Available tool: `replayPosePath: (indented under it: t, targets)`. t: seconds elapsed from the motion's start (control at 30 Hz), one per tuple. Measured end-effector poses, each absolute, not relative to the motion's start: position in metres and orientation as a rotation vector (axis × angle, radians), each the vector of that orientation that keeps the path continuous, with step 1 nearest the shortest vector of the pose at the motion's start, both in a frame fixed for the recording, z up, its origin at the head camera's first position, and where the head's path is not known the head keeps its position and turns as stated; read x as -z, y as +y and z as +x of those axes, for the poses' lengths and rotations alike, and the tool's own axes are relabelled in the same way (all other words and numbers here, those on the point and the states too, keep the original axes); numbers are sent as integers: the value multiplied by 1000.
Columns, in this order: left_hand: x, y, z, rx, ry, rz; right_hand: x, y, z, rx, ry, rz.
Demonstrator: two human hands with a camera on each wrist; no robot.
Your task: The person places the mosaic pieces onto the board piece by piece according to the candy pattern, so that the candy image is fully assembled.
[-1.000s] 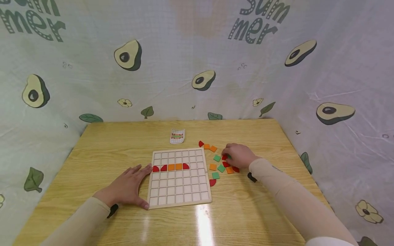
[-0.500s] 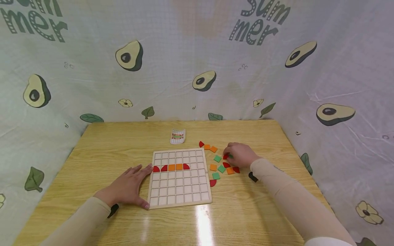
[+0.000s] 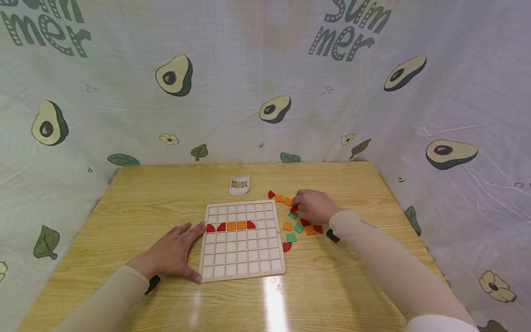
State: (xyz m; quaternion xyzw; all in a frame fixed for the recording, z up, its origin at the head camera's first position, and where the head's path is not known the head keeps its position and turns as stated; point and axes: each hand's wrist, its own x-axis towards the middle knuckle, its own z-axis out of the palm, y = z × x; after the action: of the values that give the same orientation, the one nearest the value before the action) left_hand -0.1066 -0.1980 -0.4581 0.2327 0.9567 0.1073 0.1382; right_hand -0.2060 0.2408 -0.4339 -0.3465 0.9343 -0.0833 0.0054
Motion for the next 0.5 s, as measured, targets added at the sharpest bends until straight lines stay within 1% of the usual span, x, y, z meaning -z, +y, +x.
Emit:
replayPosePath:
  t: [0.33,0.5]
  targets:
    - [454,-197,-106,-323,2761,678,435,193,-209,275,2846,-1264]
    - [454,-196,-106,-310,2762,676,439,173,-207,294,2788,-1311]
